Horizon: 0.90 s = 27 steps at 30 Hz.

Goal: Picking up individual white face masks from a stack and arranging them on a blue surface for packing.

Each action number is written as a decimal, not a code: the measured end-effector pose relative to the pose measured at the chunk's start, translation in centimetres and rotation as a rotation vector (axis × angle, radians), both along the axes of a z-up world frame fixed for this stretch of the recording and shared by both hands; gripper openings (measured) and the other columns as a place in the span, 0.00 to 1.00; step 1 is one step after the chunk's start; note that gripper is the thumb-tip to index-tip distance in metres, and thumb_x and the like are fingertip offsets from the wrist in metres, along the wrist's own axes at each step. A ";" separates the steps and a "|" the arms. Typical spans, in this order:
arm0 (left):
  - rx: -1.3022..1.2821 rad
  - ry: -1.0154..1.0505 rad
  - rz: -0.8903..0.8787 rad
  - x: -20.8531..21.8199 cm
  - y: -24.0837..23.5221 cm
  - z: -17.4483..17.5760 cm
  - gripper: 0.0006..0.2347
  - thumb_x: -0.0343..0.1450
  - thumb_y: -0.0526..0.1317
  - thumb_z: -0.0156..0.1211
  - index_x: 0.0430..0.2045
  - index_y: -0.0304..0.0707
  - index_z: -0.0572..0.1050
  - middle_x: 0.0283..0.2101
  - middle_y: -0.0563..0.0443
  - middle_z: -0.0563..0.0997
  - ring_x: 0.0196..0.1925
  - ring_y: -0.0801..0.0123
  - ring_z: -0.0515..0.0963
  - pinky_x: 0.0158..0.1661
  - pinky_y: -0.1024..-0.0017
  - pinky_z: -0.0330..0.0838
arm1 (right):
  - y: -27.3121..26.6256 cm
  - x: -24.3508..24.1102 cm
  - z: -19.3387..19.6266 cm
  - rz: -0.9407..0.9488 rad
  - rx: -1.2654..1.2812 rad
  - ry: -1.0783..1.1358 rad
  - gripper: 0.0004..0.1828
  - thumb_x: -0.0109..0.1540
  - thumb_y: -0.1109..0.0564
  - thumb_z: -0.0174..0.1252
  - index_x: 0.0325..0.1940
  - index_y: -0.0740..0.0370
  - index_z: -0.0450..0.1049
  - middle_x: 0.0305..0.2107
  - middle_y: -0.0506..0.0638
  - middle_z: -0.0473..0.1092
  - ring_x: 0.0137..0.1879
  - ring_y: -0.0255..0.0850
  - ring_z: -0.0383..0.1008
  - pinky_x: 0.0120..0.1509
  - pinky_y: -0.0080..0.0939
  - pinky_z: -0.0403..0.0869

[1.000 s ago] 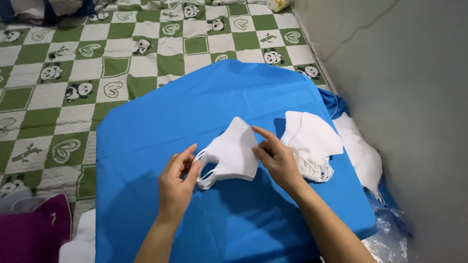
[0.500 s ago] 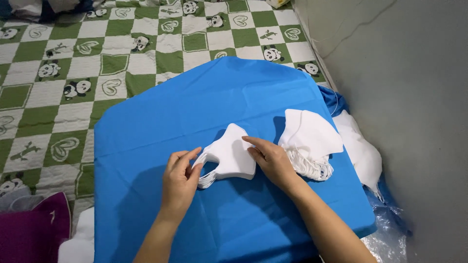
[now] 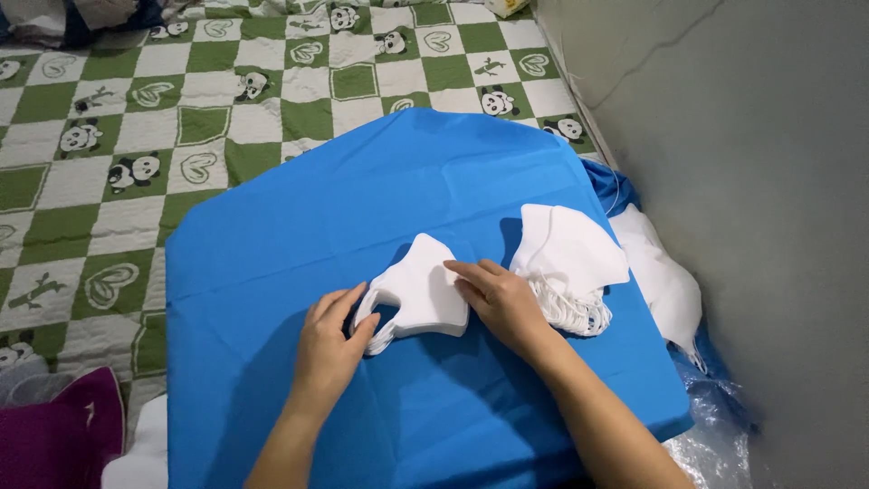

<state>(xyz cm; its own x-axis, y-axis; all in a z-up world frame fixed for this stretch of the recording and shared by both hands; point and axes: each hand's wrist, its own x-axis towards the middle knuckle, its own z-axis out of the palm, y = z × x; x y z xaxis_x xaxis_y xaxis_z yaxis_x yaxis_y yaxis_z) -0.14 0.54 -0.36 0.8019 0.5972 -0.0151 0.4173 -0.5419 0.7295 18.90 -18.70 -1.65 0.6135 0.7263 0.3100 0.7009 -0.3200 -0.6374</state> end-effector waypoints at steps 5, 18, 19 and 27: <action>-0.045 -0.034 0.059 0.0 -0.4 0.5 0.22 0.72 0.48 0.59 0.62 0.46 0.74 0.59 0.45 0.75 0.61 0.53 0.74 0.56 0.55 0.74 | -2.9 1.4 2.8 -0.007 0.037 -0.029 0.22 0.63 0.62 0.62 0.61 0.54 0.75 0.34 0.53 0.74 0.36 0.45 0.77 0.40 0.44 0.80; -0.039 -0.078 0.120 0.2 -0.6 0.4 0.21 0.72 0.49 0.57 0.60 0.48 0.75 0.60 0.51 0.73 0.54 0.65 0.77 0.47 0.64 0.77 | -11.0 8.8 5.5 -0.568 -0.449 0.293 0.41 0.60 0.46 0.66 0.76 0.54 0.61 0.66 0.61 0.56 0.74 0.55 0.55 0.73 0.59 0.62; -0.038 -0.077 0.118 0.2 -0.6 0.5 0.21 0.72 0.49 0.57 0.60 0.48 0.75 0.60 0.51 0.73 0.54 0.65 0.77 0.47 0.64 0.77 | -11.5 9.1 4.5 -0.570 -0.448 0.296 0.41 0.60 0.46 0.66 0.76 0.54 0.61 0.66 0.61 0.56 0.74 0.55 0.55 0.73 0.59 0.62; -0.043 -0.112 0.127 0.1 -0.6 0.2 0.20 0.72 0.47 0.58 0.61 0.47 0.75 0.59 0.51 0.72 0.53 0.66 0.75 0.44 0.67 0.79 | -12.9 9.9 -1.2 -0.536 -0.216 -0.306 0.38 0.51 0.49 0.75 0.65 0.57 0.74 0.51 0.63 0.66 0.58 0.62 0.65 0.56 0.62 0.71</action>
<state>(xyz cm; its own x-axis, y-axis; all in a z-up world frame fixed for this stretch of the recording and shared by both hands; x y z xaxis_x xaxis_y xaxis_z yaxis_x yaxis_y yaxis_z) -0.01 -0.06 -0.15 0.7180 0.6948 0.0426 0.3951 -0.4572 0.7968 28.80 -31.64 -2.86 0.8149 0.4098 0.4098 0.5484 -0.7741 -0.3164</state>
